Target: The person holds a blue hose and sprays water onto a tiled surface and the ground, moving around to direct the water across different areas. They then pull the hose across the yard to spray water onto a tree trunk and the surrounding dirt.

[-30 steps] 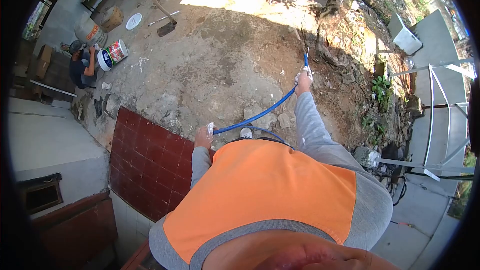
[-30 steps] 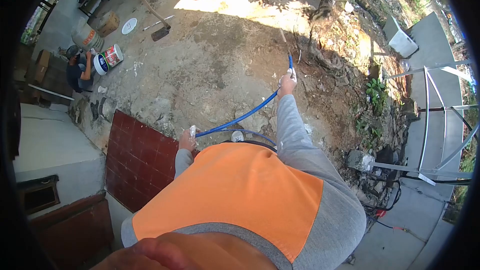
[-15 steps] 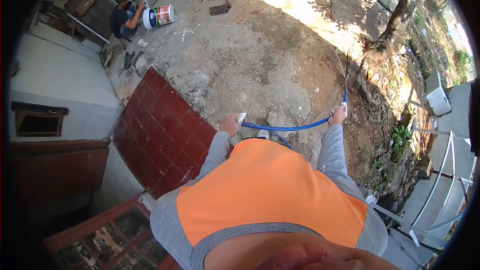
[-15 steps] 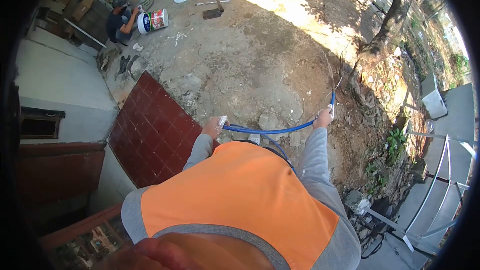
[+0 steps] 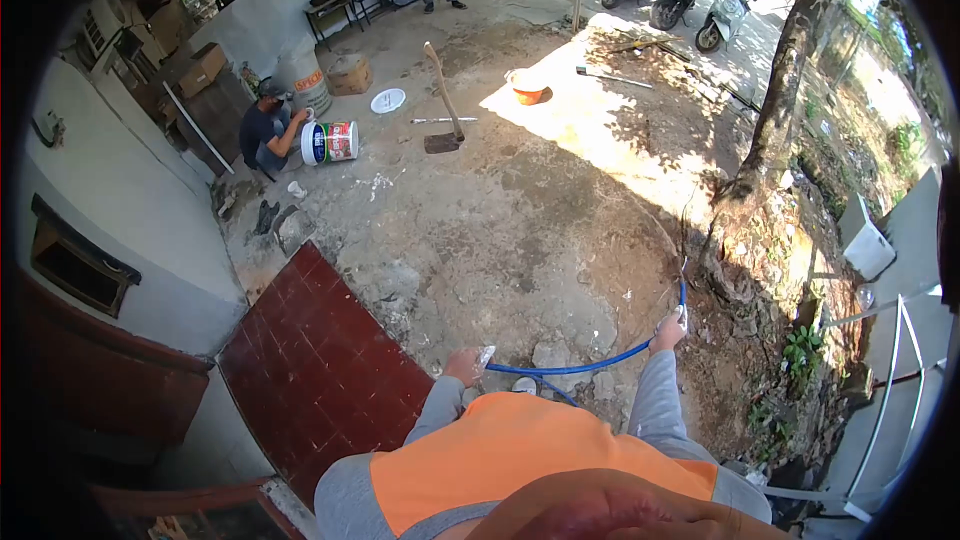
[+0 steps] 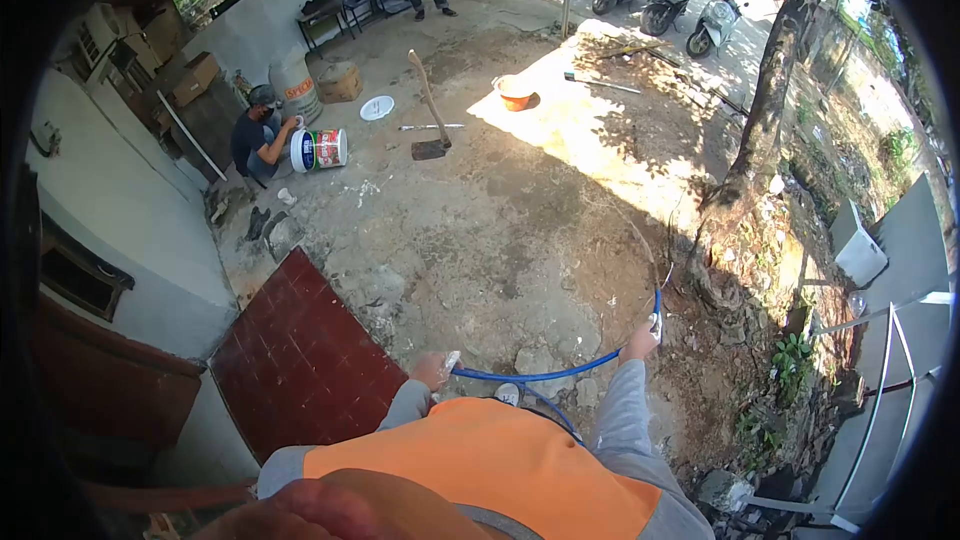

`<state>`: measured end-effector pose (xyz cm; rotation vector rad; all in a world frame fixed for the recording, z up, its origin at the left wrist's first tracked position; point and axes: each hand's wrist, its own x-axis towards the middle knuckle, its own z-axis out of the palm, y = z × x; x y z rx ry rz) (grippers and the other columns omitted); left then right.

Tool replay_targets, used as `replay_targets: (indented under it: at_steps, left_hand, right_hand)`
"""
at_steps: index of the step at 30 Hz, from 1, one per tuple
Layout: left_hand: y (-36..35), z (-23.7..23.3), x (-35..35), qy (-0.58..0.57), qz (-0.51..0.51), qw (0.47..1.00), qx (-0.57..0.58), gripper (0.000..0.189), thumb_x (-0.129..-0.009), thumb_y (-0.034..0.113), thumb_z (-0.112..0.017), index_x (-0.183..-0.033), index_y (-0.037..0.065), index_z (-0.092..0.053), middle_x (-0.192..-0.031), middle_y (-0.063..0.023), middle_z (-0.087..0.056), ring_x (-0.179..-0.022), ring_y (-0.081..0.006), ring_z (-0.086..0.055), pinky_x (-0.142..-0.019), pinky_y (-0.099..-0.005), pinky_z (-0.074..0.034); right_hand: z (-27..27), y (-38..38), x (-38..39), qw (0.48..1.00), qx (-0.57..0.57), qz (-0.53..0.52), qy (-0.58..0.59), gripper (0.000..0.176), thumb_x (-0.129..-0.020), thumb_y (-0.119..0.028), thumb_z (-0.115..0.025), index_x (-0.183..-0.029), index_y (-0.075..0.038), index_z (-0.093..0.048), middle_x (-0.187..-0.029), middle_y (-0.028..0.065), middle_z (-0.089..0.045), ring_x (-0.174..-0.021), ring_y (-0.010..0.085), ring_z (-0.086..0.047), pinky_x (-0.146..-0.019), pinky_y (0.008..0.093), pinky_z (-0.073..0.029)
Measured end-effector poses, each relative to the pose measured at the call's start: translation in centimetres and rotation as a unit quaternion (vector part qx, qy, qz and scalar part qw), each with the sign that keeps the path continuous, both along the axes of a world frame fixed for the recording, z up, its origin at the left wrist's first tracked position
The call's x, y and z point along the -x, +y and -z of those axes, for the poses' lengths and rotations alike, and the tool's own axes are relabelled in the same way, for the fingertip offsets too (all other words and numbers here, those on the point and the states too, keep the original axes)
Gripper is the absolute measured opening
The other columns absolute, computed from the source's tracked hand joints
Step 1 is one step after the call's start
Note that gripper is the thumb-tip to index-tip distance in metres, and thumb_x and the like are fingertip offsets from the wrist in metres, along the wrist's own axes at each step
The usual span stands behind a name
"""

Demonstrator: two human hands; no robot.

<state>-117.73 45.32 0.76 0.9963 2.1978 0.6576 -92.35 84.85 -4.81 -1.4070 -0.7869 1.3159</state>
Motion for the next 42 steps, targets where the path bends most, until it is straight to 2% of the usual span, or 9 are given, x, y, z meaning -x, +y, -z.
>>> replay_targets:
  at_steps: [2,4,9,27,34,36,37,40,42]
  left_hand:
    - [-0.5,4.1,0.5,0.025,-0.002,1.0,0.004,0.017,-0.075,0.02,-0.054,-0.086,0.01,-0.062,-0.086,-0.0178,-0.061,-0.085,-0.036,-0.057,-0.076,-0.0446,-0.044]
    - [-0.5,5.6,1.3,0.048,-0.01,0.999,0.01,0.019,-0.075,0.021,-0.055,-0.087,0.008,-0.061,-0.087,-0.019,-0.06,-0.087,-0.037,-0.056,-0.077,-0.0447,-0.044]
    - [0.4,4.8,1.6,0.083,-0.003,0.997,0.005,0.025,-0.075,0.026,-0.058,-0.087,0.005,-0.059,-0.091,-0.0199,-0.06,-0.089,-0.0373,-0.056,-0.078,-0.0459,-0.044]
    - [2.5,1.7,1.8,0.061,0.054,0.996,0.04,0.024,-0.074,0.02,-0.058,-0.09,0.003,-0.055,-0.096,-0.0222,-0.057,-0.092,-0.0392,-0.053,-0.079,-0.0447,-0.043]
    - [2.5,1.6,1.3,0.106,0.083,0.99,0.041,0.026,-0.077,0.025,-0.054,-0.095,0.007,-0.062,-0.098,-0.0184,-0.061,-0.091,-0.0356,-0.058,-0.08,-0.0446,-0.045]
    - [2.4,1.8,0.5,0.11,0.086,0.99,0.034,0.027,-0.078,0.026,-0.053,-0.096,0.008,-0.062,-0.098,-0.0182,-0.062,-0.091,-0.0358,-0.058,-0.08,-0.0447,-0.045]
    - [2.3,1.7,0.1,0.11,0.076,0.991,0.025,0.027,-0.078,0.026,-0.053,-0.096,0.008,-0.062,-0.097,-0.0182,-0.062,-0.091,-0.0358,-0.058,-0.08,-0.0449,-0.045]
    - [2.2,0.2,-2.0,0.09,0.065,0.993,0.035,0.027,-0.078,0.027,-0.053,-0.095,0.008,-0.063,-0.097,-0.0183,-0.062,-0.09,-0.0359,-0.058,-0.079,-0.045,-0.045]
    - [2.7,-1.0,-3.1,0.073,0.064,0.994,0.051,0.027,-0.078,0.027,-0.053,-0.094,0.008,-0.063,-0.097,-0.0182,-0.062,-0.089,-0.0359,-0.059,-0.079,-0.0449,-0.045]
  right_hand:
    - [4.3,3.0,-0.1,0.99,-0.059,0.122,-0.047,0.014,-0.09,-0.023,-0.048,-0.098,-0.012,-0.053,-0.049,-0.0047,-0.037,-0.035,0.0082,-0.033,-0.032,0.0259,-0.023]
    - [1.1,2.7,1.0,0.991,0.012,0.13,-0.031,0.016,-0.09,-0.021,-0.048,-0.1,-0.011,-0.054,-0.05,-0.0052,-0.037,-0.036,0.0075,-0.033,-0.033,0.026,-0.023]
    - [0.9,3.4,0.8,0.985,-0.127,0.118,-0.025,0.019,-0.091,-0.024,-0.049,-0.097,-0.009,-0.056,-0.05,-0.0064,-0.037,-0.038,0.0054,-0.032,-0.035,0.0256,-0.023]
    - [-8.3,-1.3,-1.5,0.987,-0.04,0.112,0.11,0.015,-0.093,-0.025,-0.047,-0.096,-0.012,-0.054,-0.049,-0.0062,-0.035,-0.036,0.0045,-0.03,-0.033,0.0233,-0.021]
    - [-5.2,-0.4,-3.2,0.98,-0.109,0.163,-0.031,0.022,-0.092,-0.021,-0.048,-0.107,-0.007,-0.057,-0.061,-0.0053,-0.045,-0.049,0.0054,-0.036,-0.043,0.0241,-0.027]
    - [-7.9,-2.2,-3.2,0.951,-0.112,0.283,-0.043,0.022,-0.092,-0.021,-0.049,-0.106,-0.007,-0.058,-0.066,-0.0049,-0.048,-0.054,0.0056,-0.036,-0.047,0.0247,-0.029]
    - [-7.0,-2.5,-4.7,0.975,-0.062,0.214,-0.028,0.03,-0.09,-0.023,-0.05,-0.111,-0.002,-0.057,-0.085,0.0043,-0.058,-0.069,0.0104,-0.047,-0.061,0.0273,-0.039]
    - [-7.1,-3.8,-7.4,0.997,0.037,0.059,-0.019,0.029,-0.09,-0.022,-0.049,-0.11,-0.002,-0.057,-0.08,0.0026,-0.057,-0.067,0.0097,-0.046,-0.058,0.0279,-0.038]
    - [0.2,-1.4,-9.4,0.995,-0.031,0.087,-0.03,0.027,-0.09,-0.021,-0.049,-0.107,-0.003,-0.058,-0.068,-0.0021,-0.051,-0.057,0.0068,-0.042,-0.049,0.0264,-0.033]
